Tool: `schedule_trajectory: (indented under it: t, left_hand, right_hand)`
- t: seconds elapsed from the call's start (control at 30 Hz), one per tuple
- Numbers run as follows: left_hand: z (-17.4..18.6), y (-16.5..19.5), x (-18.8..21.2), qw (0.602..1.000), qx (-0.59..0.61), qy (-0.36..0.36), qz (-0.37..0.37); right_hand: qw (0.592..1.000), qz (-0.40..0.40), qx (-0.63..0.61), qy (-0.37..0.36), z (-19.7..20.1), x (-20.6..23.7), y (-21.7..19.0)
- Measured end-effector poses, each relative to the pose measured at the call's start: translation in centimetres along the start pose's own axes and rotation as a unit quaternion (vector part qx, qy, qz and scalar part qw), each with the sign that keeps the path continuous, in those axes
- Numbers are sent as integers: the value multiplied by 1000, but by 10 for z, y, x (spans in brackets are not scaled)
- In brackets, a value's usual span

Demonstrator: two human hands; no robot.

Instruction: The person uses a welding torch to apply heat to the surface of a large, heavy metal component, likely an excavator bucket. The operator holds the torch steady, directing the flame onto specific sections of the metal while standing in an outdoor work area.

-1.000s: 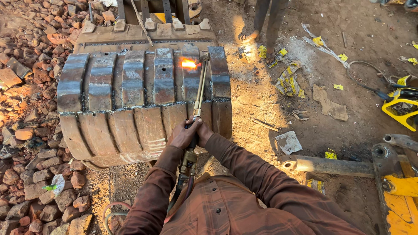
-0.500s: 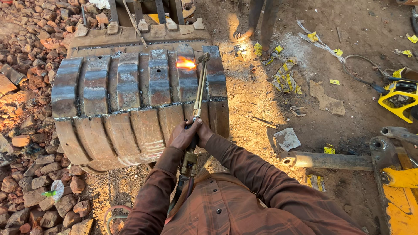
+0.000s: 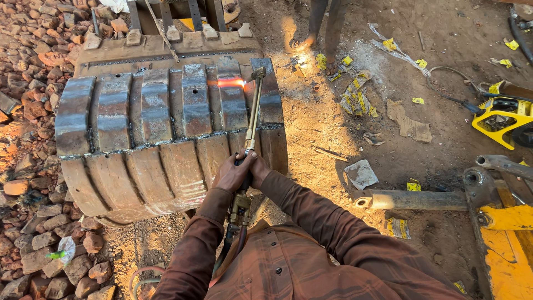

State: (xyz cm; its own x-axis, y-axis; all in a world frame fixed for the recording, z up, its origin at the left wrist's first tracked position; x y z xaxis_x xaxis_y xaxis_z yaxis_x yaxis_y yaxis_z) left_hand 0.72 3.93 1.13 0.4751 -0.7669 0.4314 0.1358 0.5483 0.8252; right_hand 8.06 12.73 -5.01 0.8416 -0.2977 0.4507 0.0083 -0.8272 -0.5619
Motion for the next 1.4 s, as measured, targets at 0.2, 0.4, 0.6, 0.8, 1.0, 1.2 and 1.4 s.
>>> schedule_trajectory:
  t: [0.2,0.4,0.6,0.8,1.0,1.2,1.4]
  left_hand:
    - [-1,4,2,1000,-3,2,-11]
    - [-3,3,-4,1000,25,-13,6]
    - [-3,1,-15,999,37,-8,-8]
    - [-4,-4,-20,999,37,2,-28]
    - [-3,-5,-19,999,28,9,-19]
    - [-2,-3,-17,999,31,13,-16]
    - [-1,-2,-18,1000,20,8,-8]
  right_hand:
    - [1000,5,-28,-10,2,-1,-1]
    - [999,-23,17,21,-2,0,-4]
    - [999,-15,19,30,-3,-3,-11]
    - [1000,20,-8,5,-1,-8,-10]
    - [1000,-15,6,10,-1,-8,-9]
    - [1000,8,-16,8,0,-8,-10]
    - [999,-26,22,23,-1,-9,-10]
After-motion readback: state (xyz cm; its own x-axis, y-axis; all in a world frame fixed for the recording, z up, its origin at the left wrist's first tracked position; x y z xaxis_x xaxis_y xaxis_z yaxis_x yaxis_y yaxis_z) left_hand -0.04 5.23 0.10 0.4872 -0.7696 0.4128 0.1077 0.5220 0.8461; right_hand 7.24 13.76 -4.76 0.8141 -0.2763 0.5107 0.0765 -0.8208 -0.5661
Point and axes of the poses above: each hand's wrist, its own x-axis away from the middle knuckle, its own z-axis out of the back of the hand, y = z × x, the point moved 3 cm from there along -x, towards the middle knuckle, and after that the axes turned 4 degrees about -y, right-handed, at the moved point
